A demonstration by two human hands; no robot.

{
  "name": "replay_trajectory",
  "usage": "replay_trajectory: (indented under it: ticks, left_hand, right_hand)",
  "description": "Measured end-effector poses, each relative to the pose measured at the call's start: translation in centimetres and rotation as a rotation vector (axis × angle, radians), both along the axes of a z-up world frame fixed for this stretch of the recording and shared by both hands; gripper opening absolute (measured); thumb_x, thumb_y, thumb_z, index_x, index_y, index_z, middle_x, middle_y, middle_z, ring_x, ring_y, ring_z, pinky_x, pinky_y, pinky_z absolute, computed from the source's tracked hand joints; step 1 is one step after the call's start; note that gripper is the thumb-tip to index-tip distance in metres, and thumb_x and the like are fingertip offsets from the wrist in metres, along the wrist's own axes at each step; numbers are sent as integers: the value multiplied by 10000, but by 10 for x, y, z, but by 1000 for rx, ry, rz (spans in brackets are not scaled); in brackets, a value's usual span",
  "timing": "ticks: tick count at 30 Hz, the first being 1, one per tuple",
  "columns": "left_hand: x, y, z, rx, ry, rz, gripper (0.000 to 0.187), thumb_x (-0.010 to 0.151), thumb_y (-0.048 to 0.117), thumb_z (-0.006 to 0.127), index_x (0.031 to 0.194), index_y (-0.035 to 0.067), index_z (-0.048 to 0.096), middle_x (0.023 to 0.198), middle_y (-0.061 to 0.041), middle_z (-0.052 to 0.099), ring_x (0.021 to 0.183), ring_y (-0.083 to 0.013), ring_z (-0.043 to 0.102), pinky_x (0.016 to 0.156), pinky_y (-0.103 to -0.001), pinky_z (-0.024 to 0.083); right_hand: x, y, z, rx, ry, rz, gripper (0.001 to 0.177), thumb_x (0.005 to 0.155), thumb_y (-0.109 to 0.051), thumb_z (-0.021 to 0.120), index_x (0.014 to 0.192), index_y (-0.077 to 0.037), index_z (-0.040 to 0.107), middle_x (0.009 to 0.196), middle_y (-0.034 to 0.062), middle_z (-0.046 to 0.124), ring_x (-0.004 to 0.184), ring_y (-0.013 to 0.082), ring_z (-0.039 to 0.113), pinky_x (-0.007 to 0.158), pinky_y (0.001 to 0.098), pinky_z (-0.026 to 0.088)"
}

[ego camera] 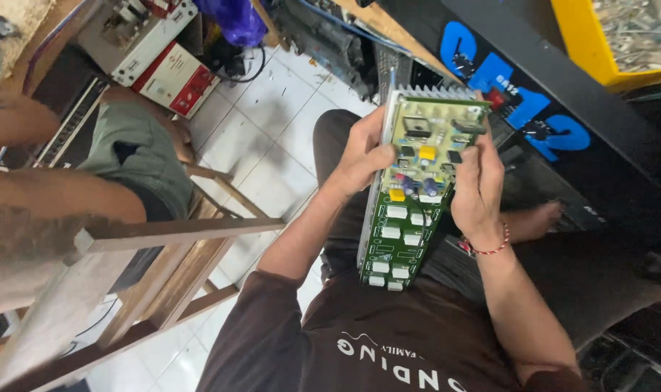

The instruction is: The person uses pliers to remove components from a green circuit board while sitting on the floor. They then attach a large aluminum heatsink to the board and place it on a workbench.

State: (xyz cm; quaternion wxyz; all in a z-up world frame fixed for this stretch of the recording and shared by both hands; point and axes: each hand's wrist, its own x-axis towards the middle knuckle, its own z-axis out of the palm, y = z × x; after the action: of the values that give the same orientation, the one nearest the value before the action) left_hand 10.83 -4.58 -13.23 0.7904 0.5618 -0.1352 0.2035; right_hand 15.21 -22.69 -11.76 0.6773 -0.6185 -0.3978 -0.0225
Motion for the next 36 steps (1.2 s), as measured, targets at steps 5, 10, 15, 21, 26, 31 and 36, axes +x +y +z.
replay_trajectory:
  ticks: [5,10,15,21,26,31,36]
  left_hand:
    - [13,-3,-19,111,-6,6,798,970,512,738,1599,108,460,1481,-106,597,1376,-199,525,1150,-479,442]
    - [15,-1,-13,61,-63,-12,708,970,469,723,1531,77,539,1329,-83,688,1228,-113,541,1065,-385,483]
    - [2,-4,7,16,-77,-17,675,959,466,717,1482,60,587,1260,-104,716,1170,-101,573,1026,-379,504]
    - [-5,-4,8,-30,-94,1,677,986,519,684,1487,74,583,1292,-87,704,1163,-114,598,974,-381,545]
    - [-11,-2,17,-28,-82,3,671,1000,534,649,1461,49,596,1252,-116,713,1129,-125,623,927,-399,567]
    - [-8,-1,16,21,-111,50,649,1025,543,587,1441,45,601,1174,-135,722,1078,-146,654,861,-390,591]
    - [-10,-3,30,46,-106,47,644,1014,551,583,1390,28,617,1111,-139,722,998,-143,661,816,-403,598]
  right_hand:
    - [-2,-12,9,-106,128,-129,365,1185,-205,298,1039,26,540,813,104,409,856,170,497,771,330,422]
    - [-16,-1,53,-74,115,-120,403,1151,-206,321,1313,43,592,889,90,517,898,146,529,770,338,444]
    - [-11,6,45,-11,109,-42,460,1154,-250,293,1376,49,563,1051,150,574,1002,180,558,896,382,469]
    - [-9,11,15,50,93,-14,486,1148,-260,309,1457,52,517,1277,225,602,1160,229,567,1046,445,481]
    - [-24,7,11,33,8,-139,455,1108,-121,488,1531,42,448,1529,286,483,1379,291,484,1143,521,426]
    - [-32,2,19,51,-101,-257,237,1077,-74,572,1234,99,612,1506,273,486,1454,374,447,1194,507,381]
    - [-41,-1,31,54,1,-221,195,1097,-61,542,1191,71,651,1568,224,437,1506,337,395,1193,449,411]
